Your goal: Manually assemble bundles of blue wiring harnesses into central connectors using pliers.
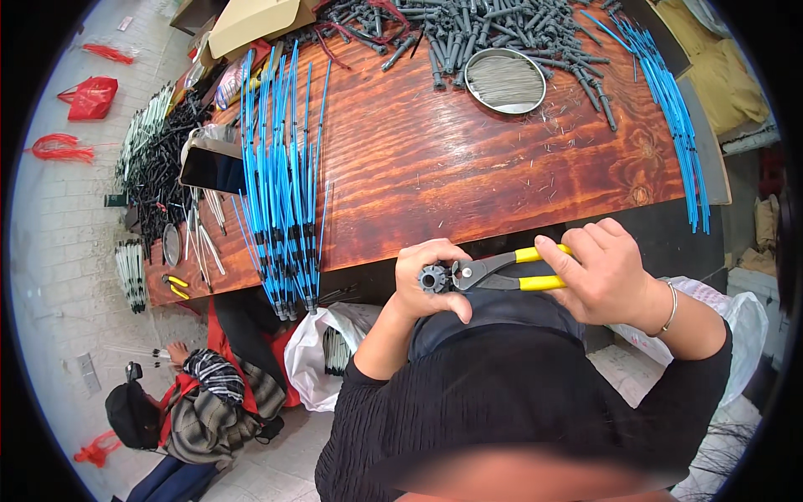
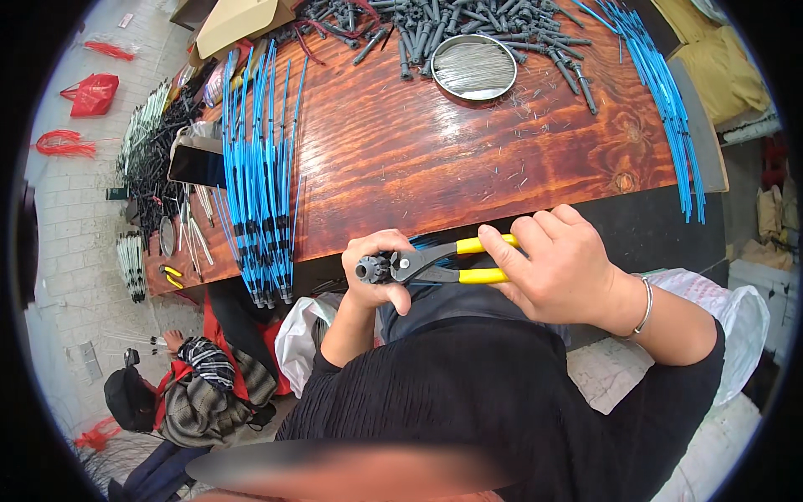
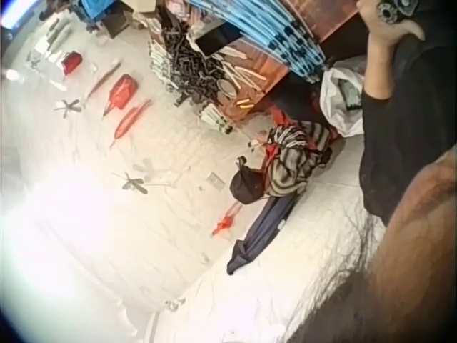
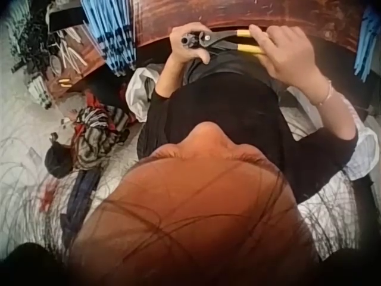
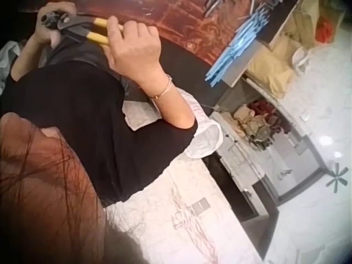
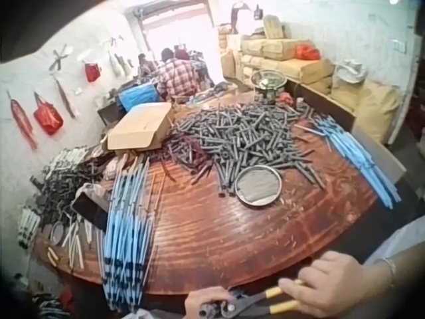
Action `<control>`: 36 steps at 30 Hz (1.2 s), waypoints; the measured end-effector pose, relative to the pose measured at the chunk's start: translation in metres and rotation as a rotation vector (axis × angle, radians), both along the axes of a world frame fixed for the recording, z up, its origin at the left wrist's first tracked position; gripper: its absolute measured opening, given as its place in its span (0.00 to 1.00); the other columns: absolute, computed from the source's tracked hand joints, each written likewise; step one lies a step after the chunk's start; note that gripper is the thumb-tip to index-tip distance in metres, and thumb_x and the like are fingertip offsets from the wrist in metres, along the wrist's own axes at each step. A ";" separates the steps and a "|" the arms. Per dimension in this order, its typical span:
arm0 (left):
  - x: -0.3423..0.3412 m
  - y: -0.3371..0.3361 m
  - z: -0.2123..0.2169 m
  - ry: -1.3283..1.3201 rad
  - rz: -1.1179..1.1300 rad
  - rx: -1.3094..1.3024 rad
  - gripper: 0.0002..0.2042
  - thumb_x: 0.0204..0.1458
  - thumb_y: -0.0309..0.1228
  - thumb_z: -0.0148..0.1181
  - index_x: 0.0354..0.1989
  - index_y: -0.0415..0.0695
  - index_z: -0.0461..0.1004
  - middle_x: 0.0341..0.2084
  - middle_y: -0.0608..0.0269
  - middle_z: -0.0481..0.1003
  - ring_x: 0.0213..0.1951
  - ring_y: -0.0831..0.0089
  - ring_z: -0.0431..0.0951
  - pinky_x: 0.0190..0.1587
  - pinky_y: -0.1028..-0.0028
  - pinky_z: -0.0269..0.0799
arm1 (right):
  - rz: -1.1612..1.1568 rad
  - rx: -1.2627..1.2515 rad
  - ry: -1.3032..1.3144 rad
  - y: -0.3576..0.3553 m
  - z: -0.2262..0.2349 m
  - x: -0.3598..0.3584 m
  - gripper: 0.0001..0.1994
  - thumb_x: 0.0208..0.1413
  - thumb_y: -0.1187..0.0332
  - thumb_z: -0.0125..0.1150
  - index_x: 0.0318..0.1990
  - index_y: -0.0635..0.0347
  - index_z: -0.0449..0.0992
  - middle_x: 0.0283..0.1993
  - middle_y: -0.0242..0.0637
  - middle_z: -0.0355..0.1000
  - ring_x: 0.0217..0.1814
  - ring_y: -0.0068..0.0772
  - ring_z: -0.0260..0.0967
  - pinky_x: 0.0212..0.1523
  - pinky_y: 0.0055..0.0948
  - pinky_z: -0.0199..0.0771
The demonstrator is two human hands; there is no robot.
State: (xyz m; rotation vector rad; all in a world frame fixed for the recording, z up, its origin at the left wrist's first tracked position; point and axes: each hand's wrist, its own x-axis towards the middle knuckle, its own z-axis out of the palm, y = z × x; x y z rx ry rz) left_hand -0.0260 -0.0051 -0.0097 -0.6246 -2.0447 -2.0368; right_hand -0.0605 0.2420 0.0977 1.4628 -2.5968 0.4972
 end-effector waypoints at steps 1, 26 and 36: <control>0.001 -0.001 0.000 0.019 -0.009 -0.018 0.34 0.16 0.55 0.70 0.28 0.37 0.72 0.18 0.64 0.71 0.20 0.75 0.70 0.23 0.79 0.65 | 0.000 -0.001 -0.001 0.002 -0.001 0.000 0.26 0.32 0.64 0.66 0.43 0.63 0.71 0.23 0.35 0.63 0.23 0.35 0.62 0.25 0.32 0.58; -0.003 0.014 0.006 0.061 -0.033 -0.081 0.23 0.26 0.38 0.76 0.22 0.35 0.69 0.16 0.60 0.69 0.20 0.70 0.70 0.24 0.75 0.66 | 0.011 0.188 -0.819 0.007 -0.018 -0.024 0.17 0.44 0.69 0.58 0.43 0.63 0.67 0.34 0.44 0.68 0.37 0.46 0.68 0.36 0.40 0.67; -0.003 0.012 -0.002 -0.007 0.040 0.007 0.20 0.29 0.36 0.75 0.21 0.36 0.68 0.15 0.60 0.68 0.19 0.71 0.69 0.25 0.74 0.66 | -0.120 0.016 -0.813 -0.010 -0.071 -0.002 0.15 0.46 0.57 0.60 0.29 0.61 0.71 0.20 0.44 0.68 0.25 0.49 0.68 0.27 0.41 0.66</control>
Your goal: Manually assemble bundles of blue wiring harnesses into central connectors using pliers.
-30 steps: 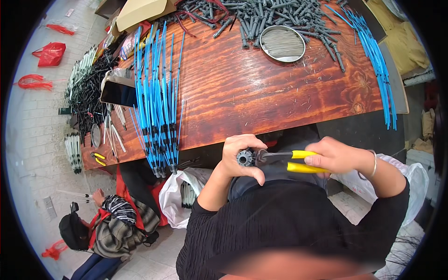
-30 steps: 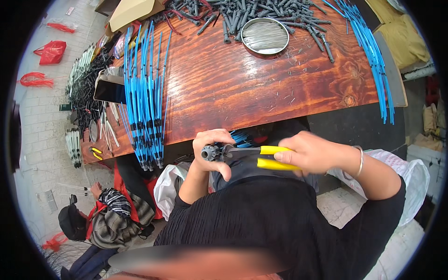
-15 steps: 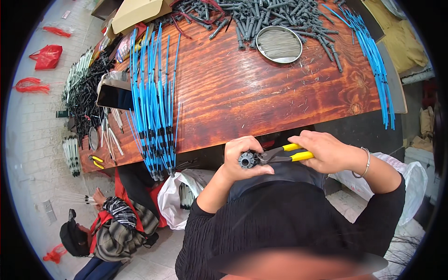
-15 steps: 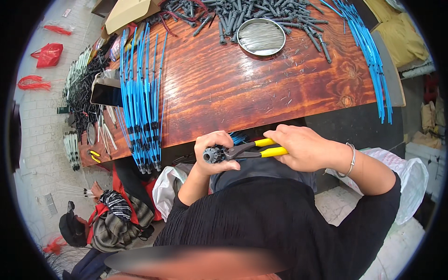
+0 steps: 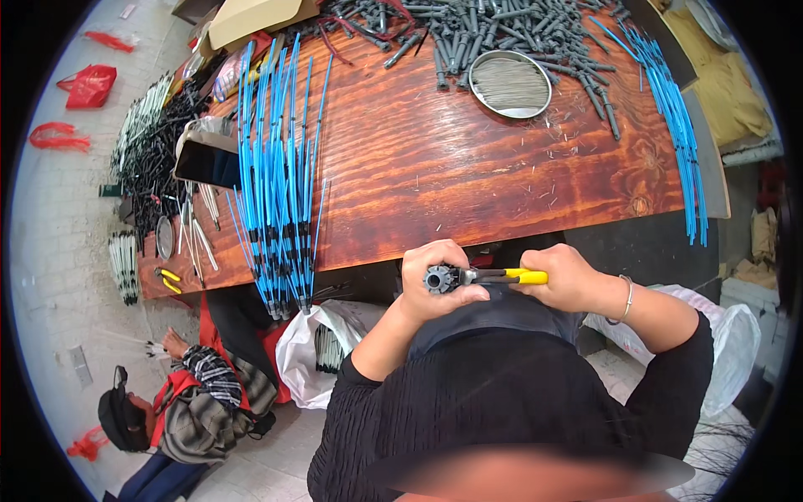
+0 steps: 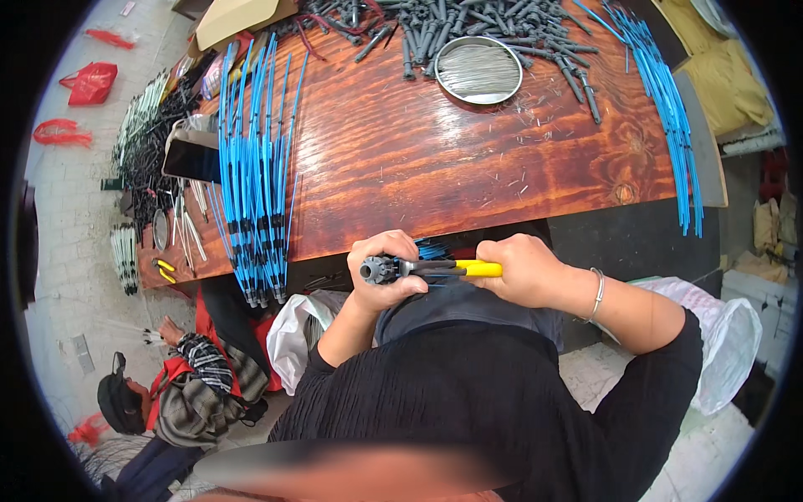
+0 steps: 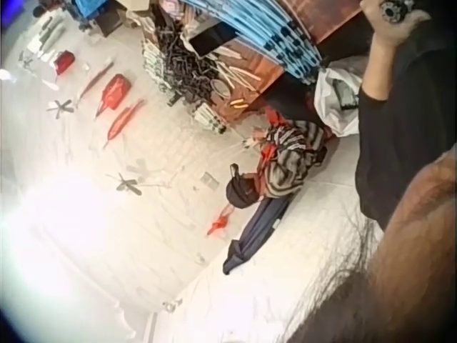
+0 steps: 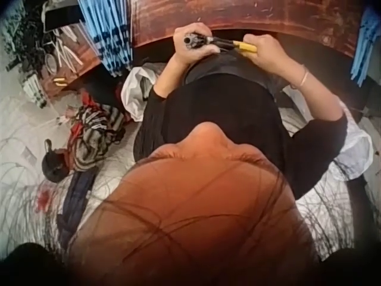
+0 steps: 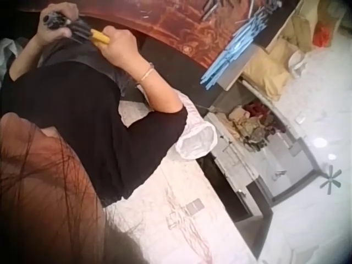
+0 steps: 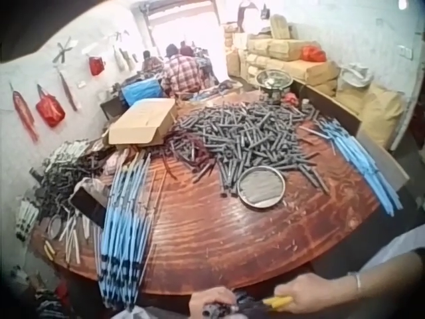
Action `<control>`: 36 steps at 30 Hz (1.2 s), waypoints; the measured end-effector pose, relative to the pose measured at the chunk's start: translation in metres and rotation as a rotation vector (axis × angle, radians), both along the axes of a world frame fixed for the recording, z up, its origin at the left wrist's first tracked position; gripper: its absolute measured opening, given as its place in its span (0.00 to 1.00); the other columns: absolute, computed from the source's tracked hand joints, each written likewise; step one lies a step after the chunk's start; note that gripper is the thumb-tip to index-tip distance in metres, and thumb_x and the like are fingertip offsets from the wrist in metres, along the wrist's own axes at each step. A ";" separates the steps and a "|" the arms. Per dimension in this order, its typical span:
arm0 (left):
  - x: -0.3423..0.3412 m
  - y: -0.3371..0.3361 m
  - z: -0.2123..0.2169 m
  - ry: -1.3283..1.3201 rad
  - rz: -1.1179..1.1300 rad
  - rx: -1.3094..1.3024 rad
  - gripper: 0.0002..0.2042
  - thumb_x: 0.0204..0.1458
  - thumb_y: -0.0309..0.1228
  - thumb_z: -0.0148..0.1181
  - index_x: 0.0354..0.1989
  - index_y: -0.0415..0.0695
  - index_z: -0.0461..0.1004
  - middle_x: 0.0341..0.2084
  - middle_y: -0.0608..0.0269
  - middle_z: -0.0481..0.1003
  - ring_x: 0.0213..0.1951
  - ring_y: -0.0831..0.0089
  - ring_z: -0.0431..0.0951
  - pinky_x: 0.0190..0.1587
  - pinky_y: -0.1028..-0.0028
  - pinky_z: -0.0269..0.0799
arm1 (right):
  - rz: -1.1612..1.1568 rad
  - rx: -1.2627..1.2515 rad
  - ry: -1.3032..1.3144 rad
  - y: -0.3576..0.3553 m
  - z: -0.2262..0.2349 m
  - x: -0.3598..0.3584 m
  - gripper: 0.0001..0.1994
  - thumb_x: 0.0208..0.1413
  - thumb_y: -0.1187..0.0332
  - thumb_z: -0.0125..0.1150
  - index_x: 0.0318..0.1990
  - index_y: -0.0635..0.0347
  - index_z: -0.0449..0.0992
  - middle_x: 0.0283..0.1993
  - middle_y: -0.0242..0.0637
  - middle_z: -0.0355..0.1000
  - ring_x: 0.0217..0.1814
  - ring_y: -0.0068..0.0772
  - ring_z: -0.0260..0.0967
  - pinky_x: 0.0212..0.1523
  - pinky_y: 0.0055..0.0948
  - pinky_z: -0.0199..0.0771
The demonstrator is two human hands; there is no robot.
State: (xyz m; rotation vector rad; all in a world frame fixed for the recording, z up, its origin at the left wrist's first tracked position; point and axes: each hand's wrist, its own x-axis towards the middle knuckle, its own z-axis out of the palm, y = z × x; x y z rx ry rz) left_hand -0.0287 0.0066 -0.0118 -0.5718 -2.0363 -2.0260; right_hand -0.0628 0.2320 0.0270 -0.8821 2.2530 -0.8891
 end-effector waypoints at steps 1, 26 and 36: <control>0.001 -0.001 0.000 -0.010 -0.016 0.005 0.20 0.30 0.35 0.74 0.21 0.37 0.68 0.15 0.61 0.68 0.19 0.71 0.69 0.25 0.74 0.66 | 0.006 -0.004 -0.001 0.000 0.003 -0.002 0.15 0.46 0.57 0.60 0.29 0.61 0.71 0.20 0.44 0.68 0.25 0.49 0.68 0.27 0.41 0.66; 0.003 0.009 0.008 -0.076 0.180 -0.076 0.20 0.29 0.35 0.75 0.27 0.38 0.72 0.19 0.65 0.72 0.21 0.80 0.71 0.25 0.81 0.66 | -0.036 0.232 -0.023 -0.004 0.065 -0.009 0.17 0.49 0.55 0.58 0.26 0.62 0.70 0.21 0.48 0.68 0.27 0.51 0.69 0.28 0.42 0.67; 0.021 -0.082 0.045 -0.090 0.258 0.556 0.05 0.40 0.22 0.53 0.22 0.41 0.62 0.15 0.59 0.67 0.22 0.68 0.69 0.30 0.69 0.67 | -0.507 0.489 0.713 0.086 -0.031 -0.081 0.20 0.39 0.52 0.65 0.25 0.60 0.69 0.24 0.41 0.70 0.27 0.46 0.69 0.27 0.39 0.68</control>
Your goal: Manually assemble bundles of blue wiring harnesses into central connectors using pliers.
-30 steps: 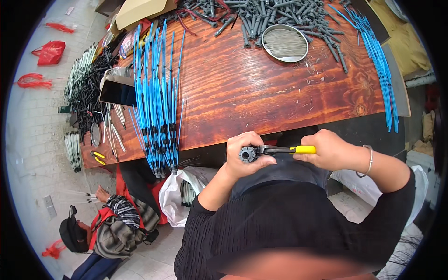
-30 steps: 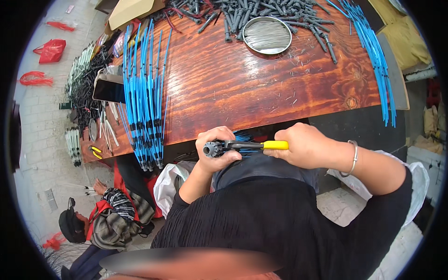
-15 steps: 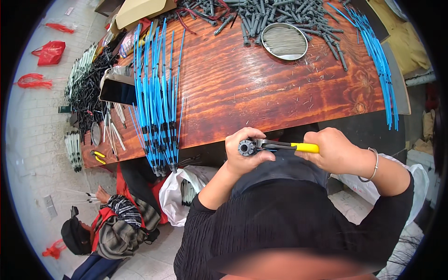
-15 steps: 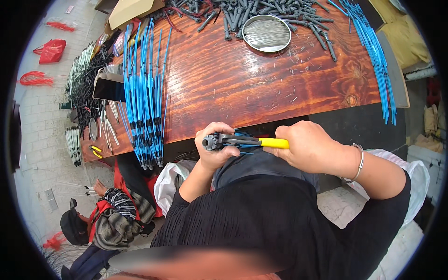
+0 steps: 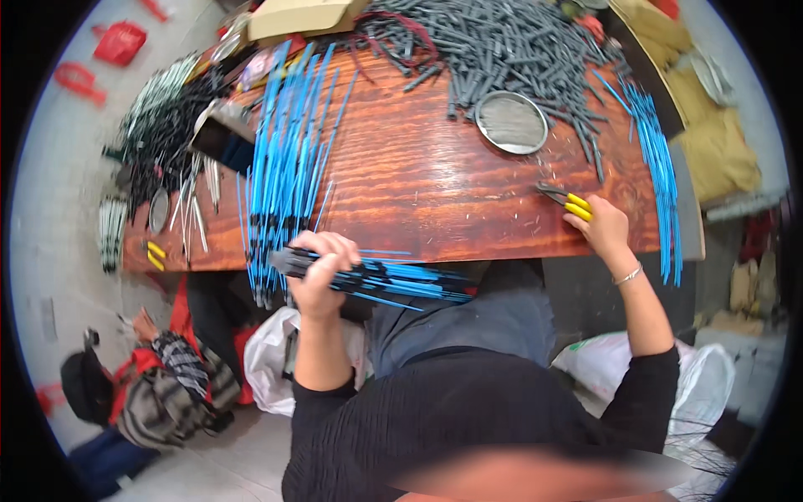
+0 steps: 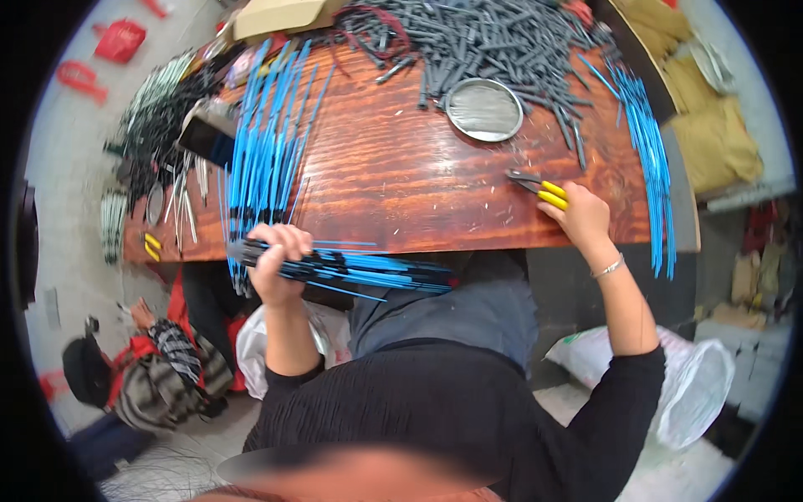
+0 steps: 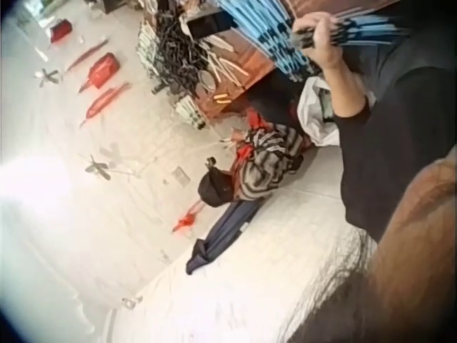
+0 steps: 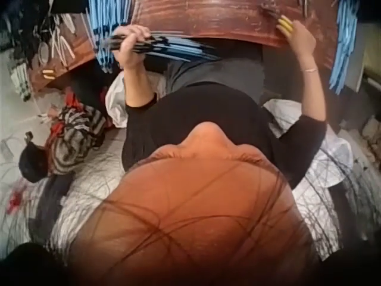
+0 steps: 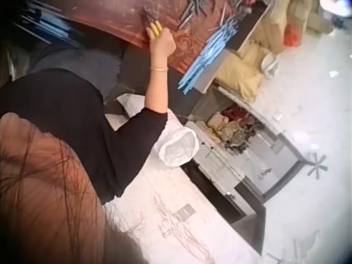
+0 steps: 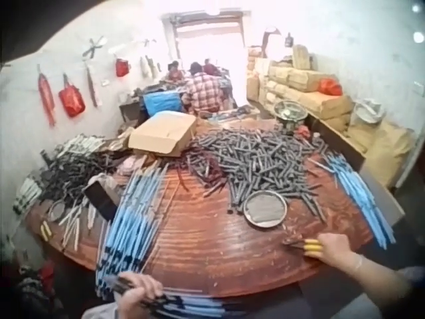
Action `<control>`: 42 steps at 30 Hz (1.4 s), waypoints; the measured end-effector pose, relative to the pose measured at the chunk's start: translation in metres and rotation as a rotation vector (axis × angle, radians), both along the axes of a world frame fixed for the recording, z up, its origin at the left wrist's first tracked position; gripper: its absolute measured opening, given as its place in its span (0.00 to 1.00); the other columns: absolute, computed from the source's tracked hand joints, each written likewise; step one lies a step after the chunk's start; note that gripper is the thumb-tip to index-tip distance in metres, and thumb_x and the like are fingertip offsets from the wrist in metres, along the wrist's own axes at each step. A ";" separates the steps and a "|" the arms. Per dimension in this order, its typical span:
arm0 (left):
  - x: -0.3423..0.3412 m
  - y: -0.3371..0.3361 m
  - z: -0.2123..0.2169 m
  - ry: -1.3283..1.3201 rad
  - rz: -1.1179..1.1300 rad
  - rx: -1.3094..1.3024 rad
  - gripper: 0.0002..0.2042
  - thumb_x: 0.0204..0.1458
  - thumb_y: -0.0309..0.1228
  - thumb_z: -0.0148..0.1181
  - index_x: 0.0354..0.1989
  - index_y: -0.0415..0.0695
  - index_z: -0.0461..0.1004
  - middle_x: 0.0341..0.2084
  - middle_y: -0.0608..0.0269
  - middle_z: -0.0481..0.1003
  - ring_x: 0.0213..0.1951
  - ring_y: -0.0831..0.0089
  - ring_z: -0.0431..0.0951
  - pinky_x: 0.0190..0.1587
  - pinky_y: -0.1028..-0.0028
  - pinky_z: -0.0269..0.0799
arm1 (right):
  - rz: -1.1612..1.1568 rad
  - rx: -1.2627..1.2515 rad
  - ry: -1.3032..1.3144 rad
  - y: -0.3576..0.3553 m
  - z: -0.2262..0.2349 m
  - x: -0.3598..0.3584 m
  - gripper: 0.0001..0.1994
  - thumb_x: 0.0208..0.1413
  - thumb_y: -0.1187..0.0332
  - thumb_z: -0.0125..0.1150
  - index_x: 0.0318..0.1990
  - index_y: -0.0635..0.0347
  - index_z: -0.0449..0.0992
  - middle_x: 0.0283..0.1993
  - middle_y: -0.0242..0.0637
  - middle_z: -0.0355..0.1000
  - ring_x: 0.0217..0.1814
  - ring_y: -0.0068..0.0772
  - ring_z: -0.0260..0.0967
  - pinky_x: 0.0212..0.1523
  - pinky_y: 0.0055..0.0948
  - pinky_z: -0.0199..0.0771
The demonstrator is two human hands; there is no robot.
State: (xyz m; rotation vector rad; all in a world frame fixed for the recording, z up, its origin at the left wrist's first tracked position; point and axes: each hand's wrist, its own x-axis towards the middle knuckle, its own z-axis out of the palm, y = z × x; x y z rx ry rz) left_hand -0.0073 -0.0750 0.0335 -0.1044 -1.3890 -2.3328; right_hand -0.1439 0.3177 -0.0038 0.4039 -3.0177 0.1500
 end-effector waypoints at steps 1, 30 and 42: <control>0.006 -0.010 0.009 0.047 -0.002 0.002 0.05 0.41 0.24 0.52 0.22 0.42 0.62 0.15 0.60 0.66 0.23 0.67 0.69 0.32 0.68 0.67 | 0.046 0.005 0.008 0.008 -0.009 -0.004 0.20 0.39 0.52 0.65 0.25 0.60 0.69 0.24 0.41 0.70 0.27 0.46 0.69 0.27 0.39 0.68; 0.006 0.034 -0.023 -0.233 -0.128 0.847 0.17 0.50 0.43 0.47 0.21 0.40 0.69 0.22 0.55 0.73 0.30 0.58 0.73 0.37 0.56 0.70 | 0.684 -1.091 0.012 -0.085 0.044 0.100 0.13 0.45 0.67 0.63 0.36 0.64 0.73 0.35 0.40 0.72 0.44 0.37 0.67 0.46 0.34 0.66; 0.046 0.083 -0.137 -0.641 -0.169 0.586 0.17 0.52 0.44 0.50 0.37 0.40 0.71 0.32 0.56 0.74 0.34 0.65 0.74 0.39 0.64 0.70 | 1.044 -1.309 -0.237 -0.108 0.059 0.101 0.13 0.40 0.73 0.66 0.36 0.63 0.72 0.34 0.39 0.72 0.39 0.34 0.69 0.45 0.34 0.67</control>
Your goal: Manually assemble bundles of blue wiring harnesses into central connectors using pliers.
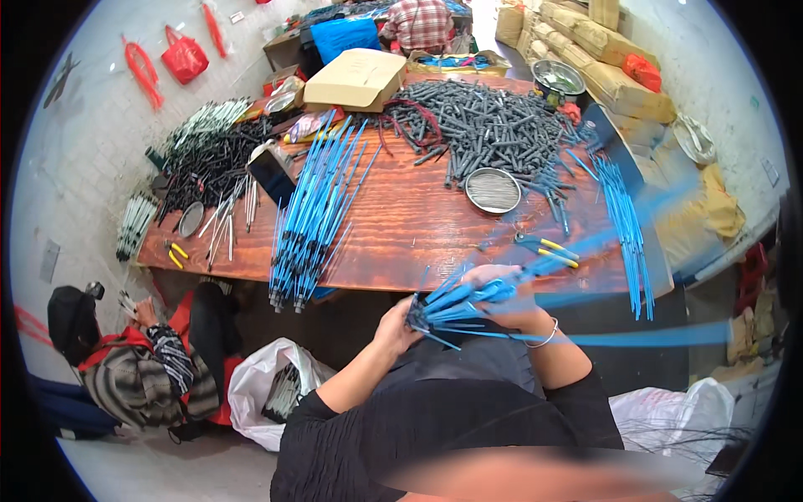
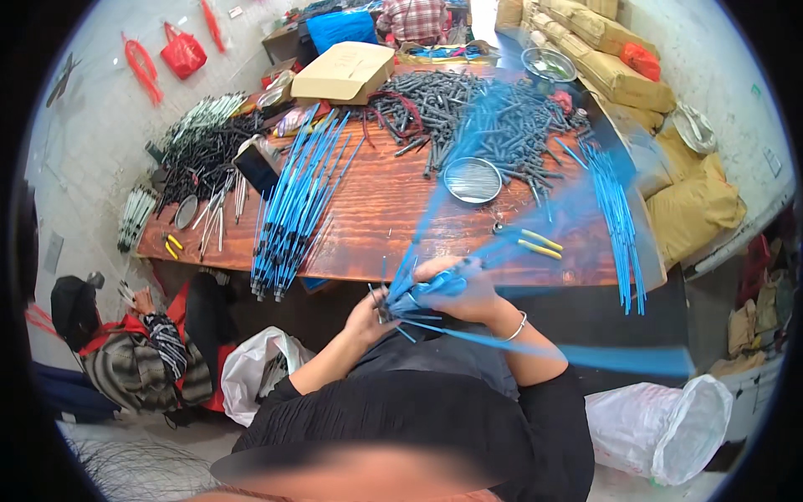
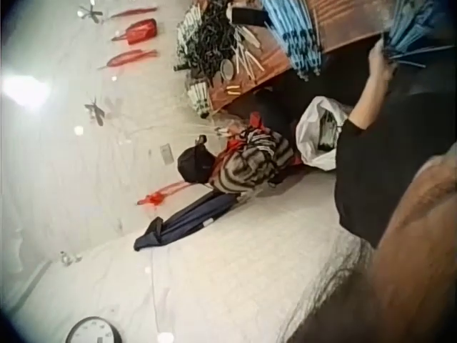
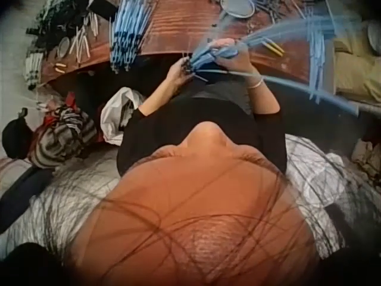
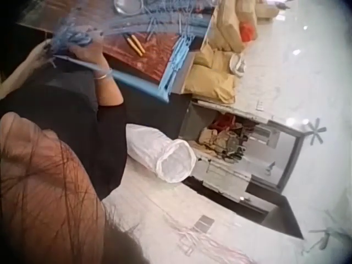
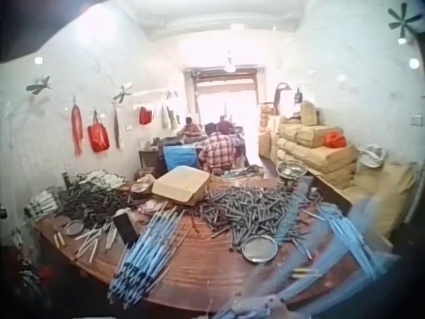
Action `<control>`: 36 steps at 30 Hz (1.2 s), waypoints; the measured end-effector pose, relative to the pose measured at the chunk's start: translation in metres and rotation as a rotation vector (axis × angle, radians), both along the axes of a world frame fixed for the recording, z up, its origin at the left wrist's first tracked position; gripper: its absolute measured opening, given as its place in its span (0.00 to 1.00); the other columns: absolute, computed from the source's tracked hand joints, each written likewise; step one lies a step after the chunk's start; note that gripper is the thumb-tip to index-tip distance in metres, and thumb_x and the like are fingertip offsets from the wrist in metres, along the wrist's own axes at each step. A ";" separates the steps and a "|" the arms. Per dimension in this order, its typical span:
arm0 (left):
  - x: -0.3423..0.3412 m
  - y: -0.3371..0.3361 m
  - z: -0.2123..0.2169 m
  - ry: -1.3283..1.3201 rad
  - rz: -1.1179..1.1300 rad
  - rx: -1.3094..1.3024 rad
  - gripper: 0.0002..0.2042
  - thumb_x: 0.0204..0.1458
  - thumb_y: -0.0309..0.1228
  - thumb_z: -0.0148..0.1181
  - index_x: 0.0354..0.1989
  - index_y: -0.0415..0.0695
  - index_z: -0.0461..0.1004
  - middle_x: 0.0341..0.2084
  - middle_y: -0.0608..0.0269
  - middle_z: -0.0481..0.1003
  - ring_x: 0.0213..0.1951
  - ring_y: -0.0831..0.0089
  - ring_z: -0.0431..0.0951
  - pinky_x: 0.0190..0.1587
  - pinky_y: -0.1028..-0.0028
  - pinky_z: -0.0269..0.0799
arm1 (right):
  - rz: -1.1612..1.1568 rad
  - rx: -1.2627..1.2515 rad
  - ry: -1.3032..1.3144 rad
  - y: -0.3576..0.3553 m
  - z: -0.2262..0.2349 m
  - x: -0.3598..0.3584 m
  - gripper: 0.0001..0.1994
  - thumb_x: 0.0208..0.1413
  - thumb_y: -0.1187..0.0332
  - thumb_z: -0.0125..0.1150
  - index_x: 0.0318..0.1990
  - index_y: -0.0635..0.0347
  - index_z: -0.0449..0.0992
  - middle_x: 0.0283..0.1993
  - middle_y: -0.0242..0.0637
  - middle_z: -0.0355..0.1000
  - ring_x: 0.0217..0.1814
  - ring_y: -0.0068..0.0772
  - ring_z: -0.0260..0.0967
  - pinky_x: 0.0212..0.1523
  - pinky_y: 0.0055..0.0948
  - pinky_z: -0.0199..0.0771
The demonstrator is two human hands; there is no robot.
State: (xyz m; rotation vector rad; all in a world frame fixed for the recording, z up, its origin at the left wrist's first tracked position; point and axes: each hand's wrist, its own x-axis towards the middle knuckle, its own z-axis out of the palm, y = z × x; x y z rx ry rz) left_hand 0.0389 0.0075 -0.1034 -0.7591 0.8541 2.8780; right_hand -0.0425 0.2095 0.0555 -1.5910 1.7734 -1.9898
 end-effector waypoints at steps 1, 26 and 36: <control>0.009 0.006 -0.011 -0.059 0.006 -0.392 0.18 0.52 0.44 0.51 0.40 0.40 0.70 0.34 0.57 0.74 0.36 0.66 0.74 0.42 0.65 0.69 | -0.052 0.079 -0.092 -0.003 -0.012 0.003 0.12 0.40 0.73 0.67 0.34 0.63 0.73 0.31 0.35 0.72 0.36 0.28 0.69 0.40 0.30 0.68; -0.027 -0.051 0.070 0.530 -0.355 -0.524 0.17 0.35 0.24 0.64 0.36 0.41 0.67 0.27 0.65 0.70 0.27 0.80 0.68 0.31 0.80 0.64 | -0.081 0.452 -0.422 -0.066 -0.058 -0.008 0.15 0.36 0.74 0.67 0.33 0.62 0.69 0.25 0.31 0.68 0.25 0.20 0.64 0.27 0.22 0.66; -0.035 -0.059 0.066 0.549 -0.520 -0.497 0.17 0.32 0.29 0.71 0.30 0.39 0.70 0.26 0.62 0.72 0.30 0.75 0.72 0.32 0.78 0.65 | 0.351 0.457 -0.691 -0.067 -0.054 -0.043 0.12 0.37 0.74 0.65 0.31 0.62 0.70 0.27 0.31 0.70 0.24 0.19 0.64 0.26 0.20 0.66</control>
